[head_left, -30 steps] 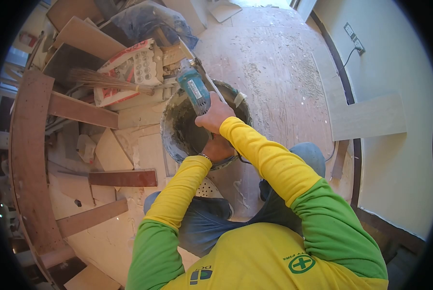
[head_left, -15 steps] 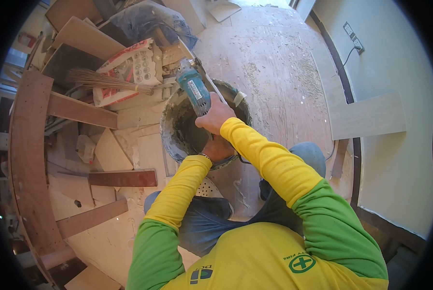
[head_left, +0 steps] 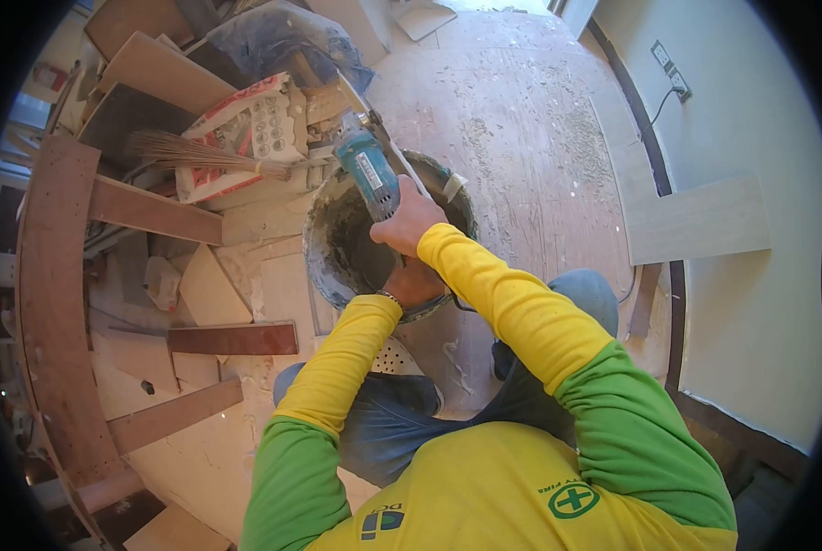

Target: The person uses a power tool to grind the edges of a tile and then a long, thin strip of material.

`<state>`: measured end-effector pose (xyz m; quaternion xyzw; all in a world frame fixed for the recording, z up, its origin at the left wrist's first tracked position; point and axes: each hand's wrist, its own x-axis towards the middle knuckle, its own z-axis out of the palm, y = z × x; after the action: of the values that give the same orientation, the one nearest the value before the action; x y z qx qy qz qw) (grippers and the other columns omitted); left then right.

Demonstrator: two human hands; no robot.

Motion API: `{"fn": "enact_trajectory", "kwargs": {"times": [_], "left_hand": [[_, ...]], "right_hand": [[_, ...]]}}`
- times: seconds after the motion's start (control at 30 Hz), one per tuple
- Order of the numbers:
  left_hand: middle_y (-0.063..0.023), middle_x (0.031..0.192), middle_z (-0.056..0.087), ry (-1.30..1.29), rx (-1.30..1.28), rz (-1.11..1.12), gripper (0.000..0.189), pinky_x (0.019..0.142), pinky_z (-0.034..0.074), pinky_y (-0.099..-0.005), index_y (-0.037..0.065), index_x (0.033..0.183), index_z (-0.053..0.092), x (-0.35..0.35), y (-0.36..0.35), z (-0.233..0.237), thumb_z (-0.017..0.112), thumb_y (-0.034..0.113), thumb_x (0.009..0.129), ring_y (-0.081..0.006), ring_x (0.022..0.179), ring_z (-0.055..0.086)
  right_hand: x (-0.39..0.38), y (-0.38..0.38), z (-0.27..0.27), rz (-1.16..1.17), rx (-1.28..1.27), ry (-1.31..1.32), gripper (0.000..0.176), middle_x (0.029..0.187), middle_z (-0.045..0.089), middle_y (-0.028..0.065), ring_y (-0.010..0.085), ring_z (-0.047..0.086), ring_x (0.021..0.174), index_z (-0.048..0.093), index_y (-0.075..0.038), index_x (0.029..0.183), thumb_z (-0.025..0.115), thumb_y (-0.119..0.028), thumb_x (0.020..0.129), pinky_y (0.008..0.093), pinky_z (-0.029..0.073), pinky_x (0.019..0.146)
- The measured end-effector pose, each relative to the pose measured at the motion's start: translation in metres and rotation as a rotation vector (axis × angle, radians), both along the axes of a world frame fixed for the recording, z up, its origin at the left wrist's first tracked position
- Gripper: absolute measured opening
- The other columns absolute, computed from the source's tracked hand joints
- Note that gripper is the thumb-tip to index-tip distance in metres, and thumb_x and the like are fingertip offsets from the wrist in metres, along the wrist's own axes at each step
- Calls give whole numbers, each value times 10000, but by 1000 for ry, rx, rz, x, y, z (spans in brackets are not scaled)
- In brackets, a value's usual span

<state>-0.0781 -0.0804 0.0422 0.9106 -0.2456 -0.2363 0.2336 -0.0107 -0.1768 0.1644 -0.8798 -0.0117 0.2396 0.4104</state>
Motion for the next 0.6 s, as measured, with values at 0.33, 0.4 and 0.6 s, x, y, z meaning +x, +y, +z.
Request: {"fn": "enact_trajectory", "kwargs": {"times": [0.33, 0.4, 0.6], "left_hand": [[-195, 1590, 406, -127, -85, 29, 732, 1216, 243, -526, 71, 1541, 399, -4, 3, -18, 569, 467, 949, -387, 1502, 309], [-191, 1591, 405, -110, -140, 46, 720, 1217, 236, -532, 75, 1541, 398, -5, 4, -18, 562, 459, 954, -381, 1504, 310], [-163, 1563, 450, -237, -58, 7, 620, 1213, 227, -538, 86, 1508, 445, -8, 6, -36, 517, 399, 978, -350, 1492, 340]], "right_hand": [[-4, -3, 4, -3, 3, 5, 1064, 1332, 612, 298, 421, 619, 1230, 263, -17, 1565, 781, -335, 692, 422, 481, 1071], [-5, -6, 7, 10, 11, 14, 1053, 1336, 603, 316, 441, 604, 1246, 248, -13, 1571, 758, -330, 706, 431, 473, 1086], [-7, -7, 4, 14, 7, 4, 1049, 1328, 609, 311, 437, 607, 1239, 257, -8, 1565, 760, -328, 702, 429, 478, 1077]]}}
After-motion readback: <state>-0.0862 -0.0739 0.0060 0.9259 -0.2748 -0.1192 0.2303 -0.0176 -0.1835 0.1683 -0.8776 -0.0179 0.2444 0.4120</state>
